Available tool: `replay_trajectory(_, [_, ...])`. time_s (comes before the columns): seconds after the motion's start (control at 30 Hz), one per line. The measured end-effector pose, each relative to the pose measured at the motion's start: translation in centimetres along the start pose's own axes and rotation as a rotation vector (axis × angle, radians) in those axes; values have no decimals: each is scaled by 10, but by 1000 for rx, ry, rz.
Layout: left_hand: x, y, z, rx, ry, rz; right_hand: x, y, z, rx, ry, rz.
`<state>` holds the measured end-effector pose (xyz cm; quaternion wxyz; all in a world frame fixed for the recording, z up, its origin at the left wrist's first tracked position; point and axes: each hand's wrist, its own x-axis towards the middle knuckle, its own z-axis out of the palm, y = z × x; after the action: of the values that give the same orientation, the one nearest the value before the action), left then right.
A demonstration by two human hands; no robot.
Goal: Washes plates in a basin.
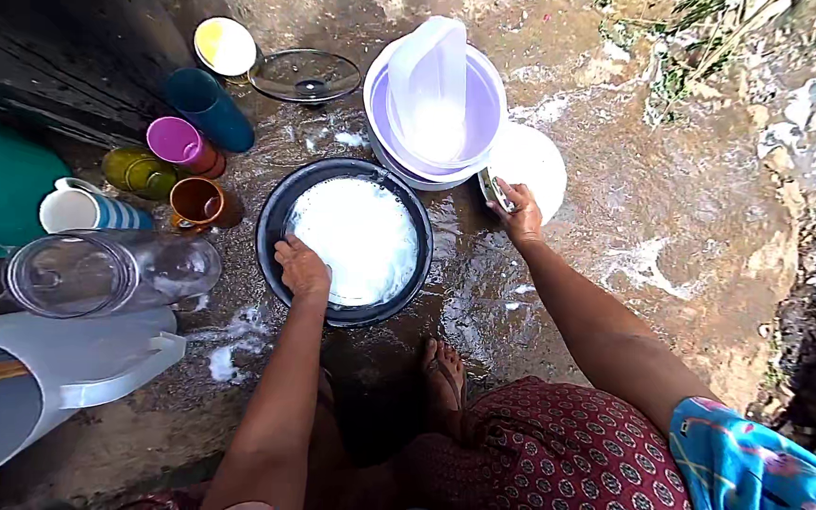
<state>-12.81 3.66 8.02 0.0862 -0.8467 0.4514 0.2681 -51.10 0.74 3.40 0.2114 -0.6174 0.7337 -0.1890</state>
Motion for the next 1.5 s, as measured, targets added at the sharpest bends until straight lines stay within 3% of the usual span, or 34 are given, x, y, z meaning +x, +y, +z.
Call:
replay_trajectory(0.2, [-7,-1,-18,-55,52,9,22,1,2,-67,-311,177])
replay_trajectory(0.33, [-10,2,-41,-95,65,-3,16,-8,2,-30,-313,200])
replay_trajectory(0.47, [-12,9,-56,-64,73,19,11,-31,-1,35,-12,100])
replay_trajectory(0.67, [-21,13,-77,-179,105,80,33,-78,-24,173,540,-351])
replay_trajectory(0.73, [-25,5,-92,-270,150,186,35,-100,-30,201,651,-472])
replay_trajectory(0.83, [-22,-10,-99,-419,374,474,33,-120,-22,240,690,-648])
replay_trajectory(0.97, [-17,-13,-97,-615,541,578,15,-138,2,180,511,-731])
replay_trajectory(1.13, [4,-20,-35,-960,537,501,-21,-141,29,-21,-20,-749])
replay_trajectory(1.2, [6,-25,-7,-1031,489,382,-34,-134,42,-102,-212,-710])
replay_trajectory(1.33, [3,-22,24,-1145,271,149,-52,-114,60,-345,-431,-624])
replay_trajectory(1.5, [3,-23,25,-1253,24,-31,-53,-109,61,-427,-368,-587])
